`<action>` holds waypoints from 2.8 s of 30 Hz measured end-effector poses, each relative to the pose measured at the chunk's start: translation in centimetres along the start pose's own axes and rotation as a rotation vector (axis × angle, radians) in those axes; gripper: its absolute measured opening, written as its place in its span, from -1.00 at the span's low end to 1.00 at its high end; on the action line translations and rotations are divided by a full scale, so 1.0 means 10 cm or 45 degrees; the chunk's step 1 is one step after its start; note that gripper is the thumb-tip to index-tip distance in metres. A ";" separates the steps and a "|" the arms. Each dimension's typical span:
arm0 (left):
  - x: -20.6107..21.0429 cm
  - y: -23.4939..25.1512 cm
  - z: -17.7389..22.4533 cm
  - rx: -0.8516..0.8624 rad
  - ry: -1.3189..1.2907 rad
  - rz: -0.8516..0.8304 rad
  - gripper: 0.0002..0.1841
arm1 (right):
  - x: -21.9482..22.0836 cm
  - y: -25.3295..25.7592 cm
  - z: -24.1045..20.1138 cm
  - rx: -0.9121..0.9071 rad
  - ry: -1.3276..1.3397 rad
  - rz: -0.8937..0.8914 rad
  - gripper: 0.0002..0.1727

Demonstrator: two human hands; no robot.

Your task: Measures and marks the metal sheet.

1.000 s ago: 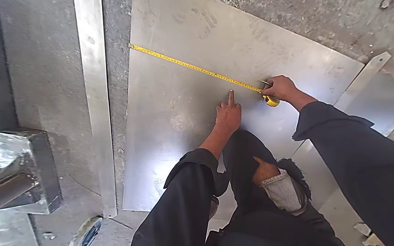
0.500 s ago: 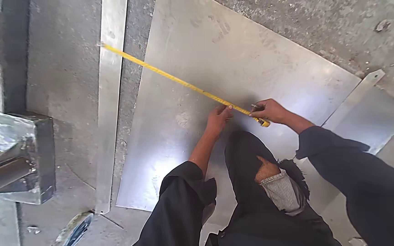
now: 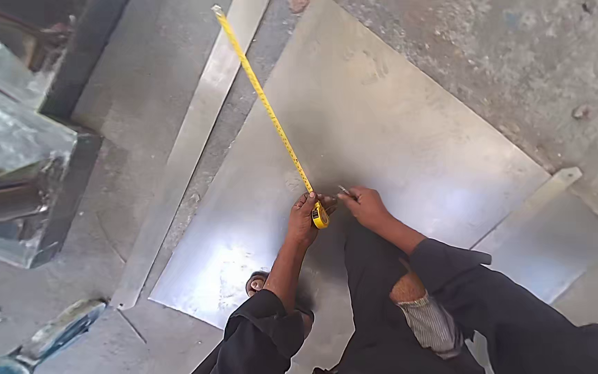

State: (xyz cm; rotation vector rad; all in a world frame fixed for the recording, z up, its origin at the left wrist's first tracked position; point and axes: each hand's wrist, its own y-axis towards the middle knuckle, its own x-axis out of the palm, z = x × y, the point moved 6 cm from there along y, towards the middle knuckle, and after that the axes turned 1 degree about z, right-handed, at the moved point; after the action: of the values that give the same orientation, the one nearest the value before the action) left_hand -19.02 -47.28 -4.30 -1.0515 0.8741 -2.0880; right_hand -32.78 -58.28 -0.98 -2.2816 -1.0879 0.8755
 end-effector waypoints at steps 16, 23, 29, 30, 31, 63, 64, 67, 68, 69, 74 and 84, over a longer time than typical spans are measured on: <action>-2.02 -0.06 0.17 0.100 -0.126 0.552 -0.59 | -0.13 2.61 -1.05 -1.116 -1.220 0.289 -0.54; -1.99 -0.13 0.15 -0.004 -0.228 0.719 -0.59 | -0.11 2.62 -1.04 -1.028 -1.160 0.294 -0.55; -1.95 -0.22 0.11 -0.195 -0.217 0.741 -0.60 | -0.12 2.52 -0.99 -1.021 -1.189 0.306 -0.55; -1.81 -0.42 0.00 -0.297 -0.246 0.753 -0.58 | -0.21 2.36 -0.96 -0.968 -1.220 0.236 -0.53; -1.86 -0.29 0.12 -0.258 -0.263 0.743 -0.59 | -0.17 2.47 -1.05 -0.976 -1.238 0.227 -0.52; 0.78 -3.60 -1.46 -0.366 0.670 0.999 -0.65 | -1.30 2.16 -1.50 -0.568 -1.095 -0.568 -0.52; 0.79 -3.37 -1.33 -0.373 0.828 0.943 -0.65 | -1.59 2.07 -1.57 -0.427 -1.005 -0.597 -0.51; 0.90 -2.42 -1.04 -0.224 1.193 0.702 -0.62 | -2.49 2.30 -0.60 -0.444 -0.562 -0.384 -0.61; 0.92 -2.06 -0.93 -0.145 1.262 0.662 -0.61 | -2.67 2.37 -0.37 -0.366 -0.521 -0.432 -0.61; 0.99 -1.70 -0.85 -0.084 1.310 0.610 -0.59 | -2.85 2.37 -0.17 -0.260 -0.522 -0.483 -0.61; 1.64 -0.43 -0.55 -0.112 1.316 0.341 -0.49 | -3.20 2.09 0.34 -0.025 -0.237 -0.425 -0.64; 1.86 0.35 -0.27 -0.247 1.535 0.233 -0.45 | -3.31 2.37 0.99 0.221 0.311 -0.241 -0.67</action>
State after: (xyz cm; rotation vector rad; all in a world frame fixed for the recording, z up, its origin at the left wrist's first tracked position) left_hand -29.40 -62.83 -0.40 0.3614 1.6425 -2.4066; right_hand -43.77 -97.37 -11.39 -2.0407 -1.0537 0.5752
